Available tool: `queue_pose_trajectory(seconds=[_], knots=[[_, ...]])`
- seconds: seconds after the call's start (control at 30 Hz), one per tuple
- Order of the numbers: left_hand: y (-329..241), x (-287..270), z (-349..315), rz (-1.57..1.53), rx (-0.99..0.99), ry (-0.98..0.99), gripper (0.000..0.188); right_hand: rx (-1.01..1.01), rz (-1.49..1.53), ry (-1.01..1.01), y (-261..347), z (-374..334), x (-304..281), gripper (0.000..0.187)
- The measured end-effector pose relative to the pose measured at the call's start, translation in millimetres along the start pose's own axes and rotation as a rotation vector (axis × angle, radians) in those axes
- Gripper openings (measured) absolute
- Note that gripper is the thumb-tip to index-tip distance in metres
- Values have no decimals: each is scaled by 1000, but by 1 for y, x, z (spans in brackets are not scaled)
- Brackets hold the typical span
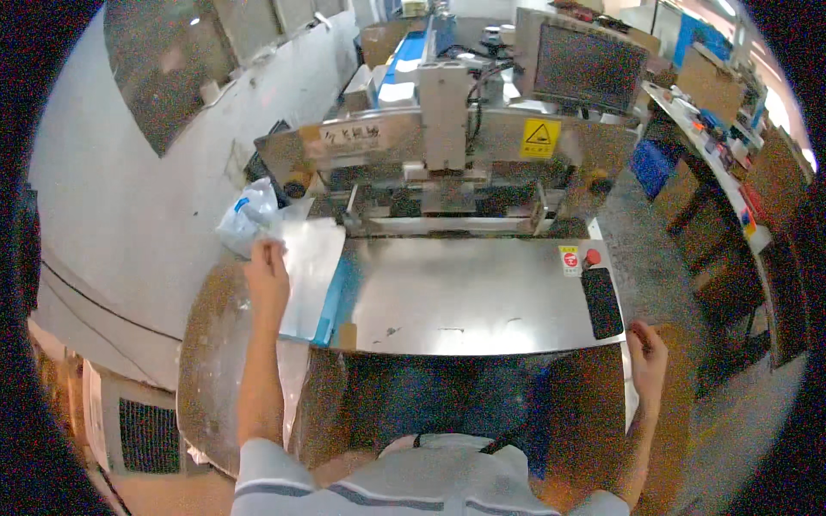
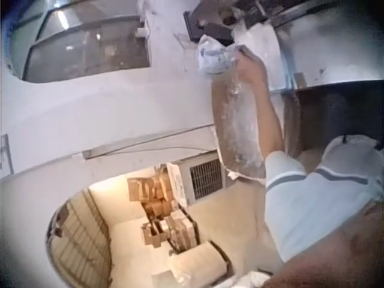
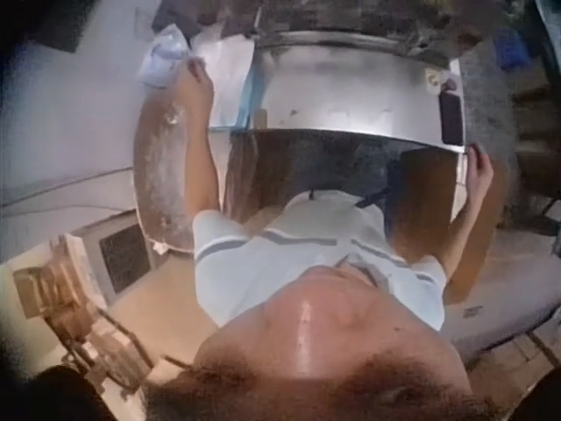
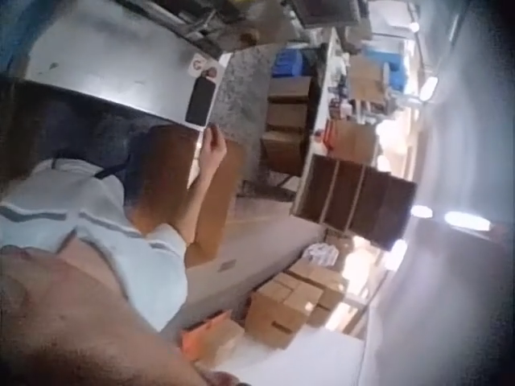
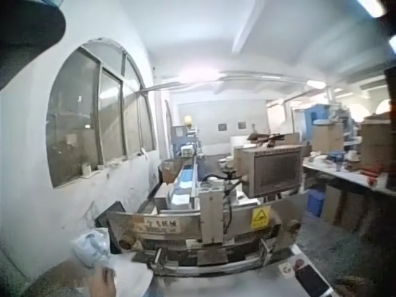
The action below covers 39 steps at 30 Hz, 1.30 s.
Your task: Packaging small white boxes into plastic bags using a heat sealer and placing them into a shipping carton.
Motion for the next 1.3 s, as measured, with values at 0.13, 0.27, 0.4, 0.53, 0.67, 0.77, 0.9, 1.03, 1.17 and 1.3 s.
queue_pose_trajectory(seconds=[0.13, 0.27, 0.4, 0.53, 0.67, 0.77, 0.9, 1.03, 1.17, 1.3], knots=[[-115, 31, -44, -128, 281, 369, 16, -186, 34, 135, 99, -7, 78, 49], [-210, 51, -103, -512, 428, 596, 23, -552, 10, 226, 188, -36, 145, 87], [-247, 48, -128, -627, 335, 822, 18, -417, 55, 552, 178, -36, 184, 43], [-231, 57, -147, -674, 235, 877, 18, -283, -30, 672, 164, -48, 194, 15], [-226, 64, -151, -747, 184, 854, 18, -149, 414, 679, 159, -52, 196, 16], [-229, 63, -147, -735, 263, 810, 17, -185, 249, 859, 153, -59, 200, 13], [-225, 70, -153, -749, 82, 894, 16, -380, -37, 717, 159, -66, 194, 10], [-206, 89, -184, -845, -323, 953, 19, -706, 28, 251, 176, -66, 175, 15], [-202, 89, -178, -524, -143, 797, 24, -792, -41, 384, 168, -77, 189, 19], [-243, 70, -152, -496, 408, 664, 39, -874, -256, 457, 161, -88, 205, 18]])
Point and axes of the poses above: each hand's wrist, its own z-axis towards the middle knuckle, its own x-axis out of the palm, y = z × x, the point moved 7 cm from there along z, towards the middle knuckle, and after that the axes turned 9 degrees about x, right-handed, at the moved point
